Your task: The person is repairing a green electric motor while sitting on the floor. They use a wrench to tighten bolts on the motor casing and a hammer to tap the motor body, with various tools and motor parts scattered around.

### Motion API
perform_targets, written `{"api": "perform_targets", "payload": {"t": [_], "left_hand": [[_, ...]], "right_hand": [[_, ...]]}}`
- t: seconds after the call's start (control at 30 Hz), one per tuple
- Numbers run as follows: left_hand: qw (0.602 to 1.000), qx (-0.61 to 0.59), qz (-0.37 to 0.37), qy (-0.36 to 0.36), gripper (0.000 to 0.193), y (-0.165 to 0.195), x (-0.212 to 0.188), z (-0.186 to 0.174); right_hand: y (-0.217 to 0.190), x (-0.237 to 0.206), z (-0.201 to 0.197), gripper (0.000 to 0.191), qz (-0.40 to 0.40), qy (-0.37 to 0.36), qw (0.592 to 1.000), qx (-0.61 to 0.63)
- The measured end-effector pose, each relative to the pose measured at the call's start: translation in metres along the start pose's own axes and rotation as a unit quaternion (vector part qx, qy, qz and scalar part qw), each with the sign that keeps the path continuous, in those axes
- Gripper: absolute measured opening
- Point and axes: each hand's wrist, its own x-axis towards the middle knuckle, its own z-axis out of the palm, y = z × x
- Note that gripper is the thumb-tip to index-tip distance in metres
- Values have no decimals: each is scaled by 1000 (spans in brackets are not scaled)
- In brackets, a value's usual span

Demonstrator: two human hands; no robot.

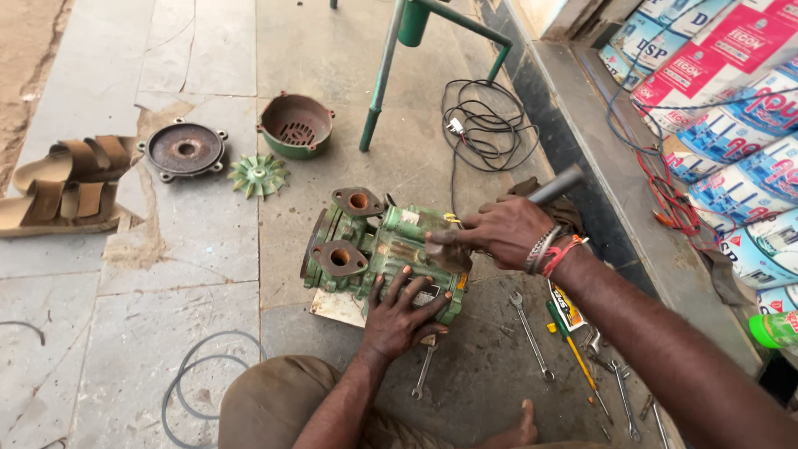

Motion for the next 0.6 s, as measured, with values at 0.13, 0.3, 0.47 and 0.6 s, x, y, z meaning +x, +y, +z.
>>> {"api": "perform_targets", "payload": {"t": [0.13, 0.3, 0.47, 0.6], "left_hand": [[1000, -3, -4, -3, 69, 0, -2, -3], [995, -53, -36, -78, 94, 0, -4, -4], [994, -42, -46, -91, 99, 9, -2, -1], [994, -20, -49, -98, 96, 18, -3, -4]], "right_hand": [[-8, -27, 26, 74, 116, 87, 978, 150], [-28, -104, 119, 93, 356, 164, 826, 404], [-87, -163, 247, 94, 526, -33, 761, 379], [-128, -183, 311, 90, 488, -10, 728, 481]]}}
